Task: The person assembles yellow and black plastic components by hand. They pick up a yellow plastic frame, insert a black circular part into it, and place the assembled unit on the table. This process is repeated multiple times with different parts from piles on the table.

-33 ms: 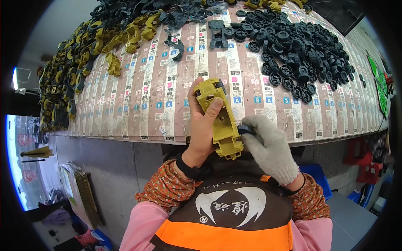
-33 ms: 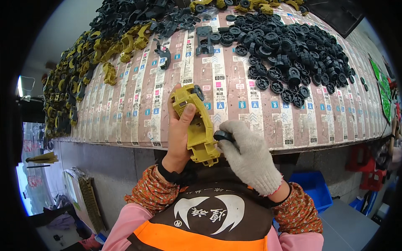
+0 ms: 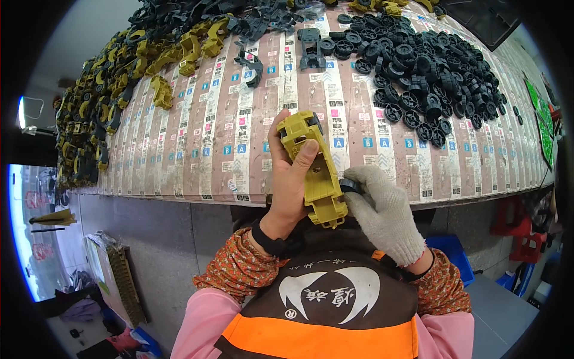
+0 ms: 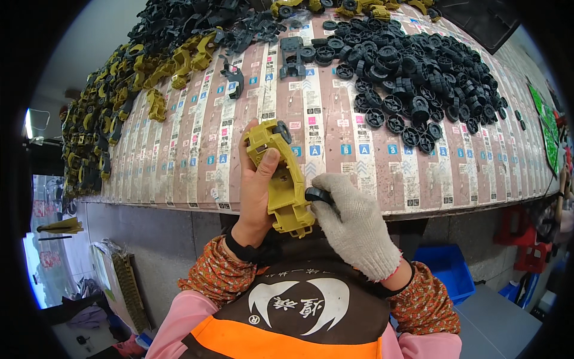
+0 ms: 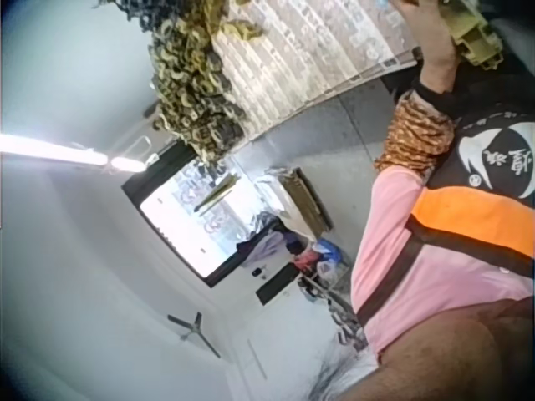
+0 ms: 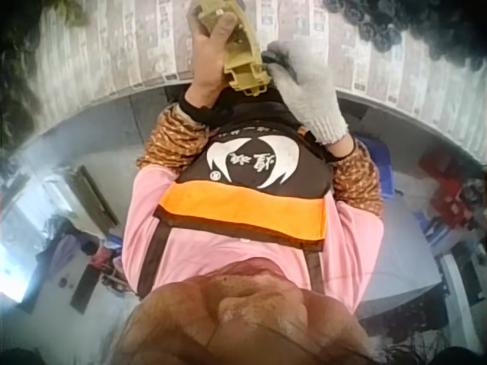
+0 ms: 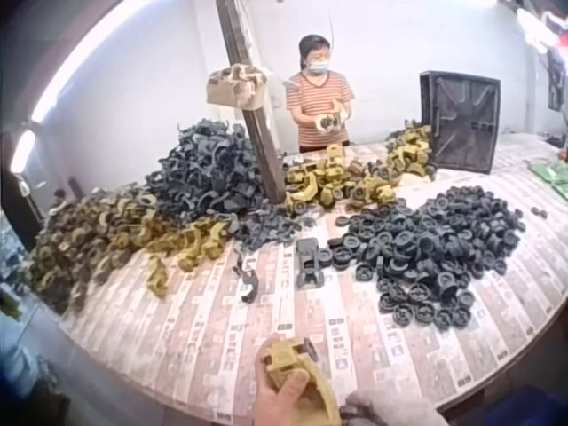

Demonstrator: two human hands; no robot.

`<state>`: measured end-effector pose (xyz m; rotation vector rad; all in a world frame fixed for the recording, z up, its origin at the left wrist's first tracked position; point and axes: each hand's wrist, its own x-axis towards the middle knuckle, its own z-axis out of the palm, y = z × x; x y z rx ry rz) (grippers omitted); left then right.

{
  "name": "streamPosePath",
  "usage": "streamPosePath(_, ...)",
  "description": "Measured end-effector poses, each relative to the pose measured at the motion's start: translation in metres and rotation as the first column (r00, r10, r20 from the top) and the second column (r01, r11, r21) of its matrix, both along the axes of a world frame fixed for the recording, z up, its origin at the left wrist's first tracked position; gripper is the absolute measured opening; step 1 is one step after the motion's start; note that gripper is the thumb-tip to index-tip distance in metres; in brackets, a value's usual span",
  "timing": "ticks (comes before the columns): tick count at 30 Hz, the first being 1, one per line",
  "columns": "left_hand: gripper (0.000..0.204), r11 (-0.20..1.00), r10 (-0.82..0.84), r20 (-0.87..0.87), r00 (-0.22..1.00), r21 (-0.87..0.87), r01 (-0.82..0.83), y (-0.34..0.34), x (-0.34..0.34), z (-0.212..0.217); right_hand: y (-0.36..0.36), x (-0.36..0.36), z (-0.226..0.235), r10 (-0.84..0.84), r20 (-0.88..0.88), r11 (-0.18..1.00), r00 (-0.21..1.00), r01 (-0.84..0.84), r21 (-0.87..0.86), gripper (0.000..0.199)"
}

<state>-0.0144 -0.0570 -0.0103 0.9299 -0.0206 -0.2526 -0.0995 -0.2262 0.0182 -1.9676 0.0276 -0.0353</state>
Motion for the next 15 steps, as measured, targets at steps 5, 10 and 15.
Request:
streamPosePath(5, 0.073, 0.999, 0.040, 0.071, 0.997, 0.033, -0.042, -0.001, -0.003, -0.001, 0.006, -0.007, 0.005, 0.031, 0.071, 0.998, 0.997, -0.028, -0.054, 0.034)
streamPosePath(10, 0.077, 0.987, 0.110, 0.217, 0.970, 0.090, -0.132, -0.001, -0.004, -0.006, 0.010, -0.017, 0.003, 0.070, 0.071, 0.996, 0.995, -0.066, -0.058, 0.038)
streamPosePath(15, 0.090, 0.960, 0.109, 0.420, 0.901, 0.190, -0.205, -0.001, -0.015, 0.002, 0.014, -0.021, 0.005, 0.075, -0.007, 0.997, 0.997, -0.075, 0.004, 0.045)
